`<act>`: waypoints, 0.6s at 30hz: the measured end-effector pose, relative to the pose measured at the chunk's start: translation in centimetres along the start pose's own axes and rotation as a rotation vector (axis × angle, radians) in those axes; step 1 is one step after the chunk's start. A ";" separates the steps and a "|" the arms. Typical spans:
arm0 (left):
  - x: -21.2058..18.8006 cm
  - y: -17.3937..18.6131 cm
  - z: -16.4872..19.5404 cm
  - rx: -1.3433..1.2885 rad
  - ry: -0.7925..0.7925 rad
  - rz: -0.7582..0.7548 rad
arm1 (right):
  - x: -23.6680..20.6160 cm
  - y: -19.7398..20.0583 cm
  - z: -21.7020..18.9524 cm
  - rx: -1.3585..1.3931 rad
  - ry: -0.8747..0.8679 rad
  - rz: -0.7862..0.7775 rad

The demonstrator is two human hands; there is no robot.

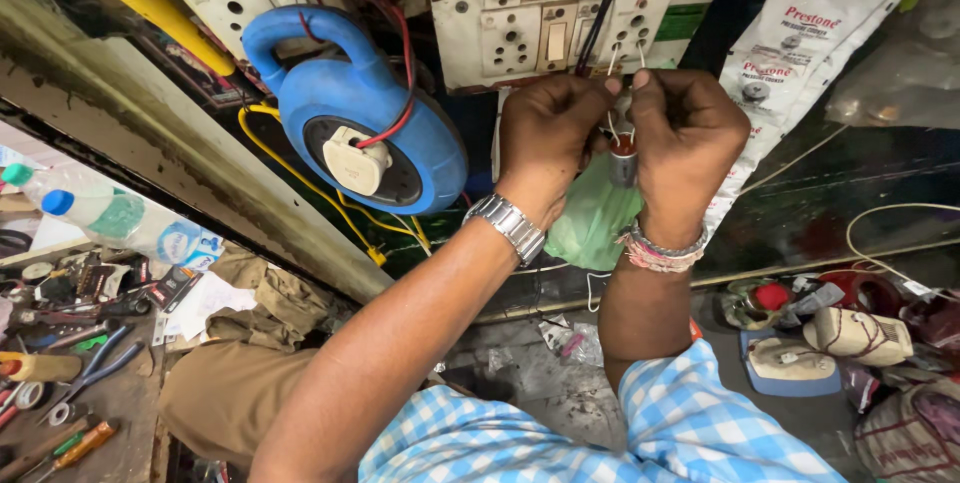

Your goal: The person works on a blue circular electrical component on a cluttered workbench, using a screwdriver to adjust internal parts and connecting wires to a small cylindrical component. The person also wipes the workbench surface with a cloth and handles various tools and parts during the process.

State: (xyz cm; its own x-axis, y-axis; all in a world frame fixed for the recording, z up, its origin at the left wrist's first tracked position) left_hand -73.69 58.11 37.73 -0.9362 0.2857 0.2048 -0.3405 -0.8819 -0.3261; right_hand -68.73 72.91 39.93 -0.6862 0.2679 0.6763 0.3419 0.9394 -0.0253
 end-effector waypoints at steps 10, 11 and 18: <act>-0.4 0.1 -0.6 0.022 -0.090 -0.009 | -0.9 0.4 -0.7 -0.083 0.033 -0.027; -0.9 0.1 -0.4 0.055 -0.129 -0.028 | -1.5 0.8 -0.5 0.010 0.015 -0.016; -2.4 -0.7 -0.3 0.183 -0.216 -0.099 | -3.7 2.3 -0.9 0.160 -0.009 -0.037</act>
State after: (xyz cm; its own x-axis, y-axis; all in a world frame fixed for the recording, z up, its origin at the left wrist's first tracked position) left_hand -71.22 58.16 37.20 -0.8522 0.3042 0.4257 -0.3891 -0.9124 -0.1270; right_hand -64.87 73.89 38.01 -0.7027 0.2334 0.6721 0.2098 0.9706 -0.1178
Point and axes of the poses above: each hand's wrist, its own x-axis towards the middle knuckle, its own y-axis out of the back of the hand, z = x × y, the point moved 9 cm from there along x, towards the middle knuckle, and after that the axes turned 11 degrees about -z, right-handed, at the moved point
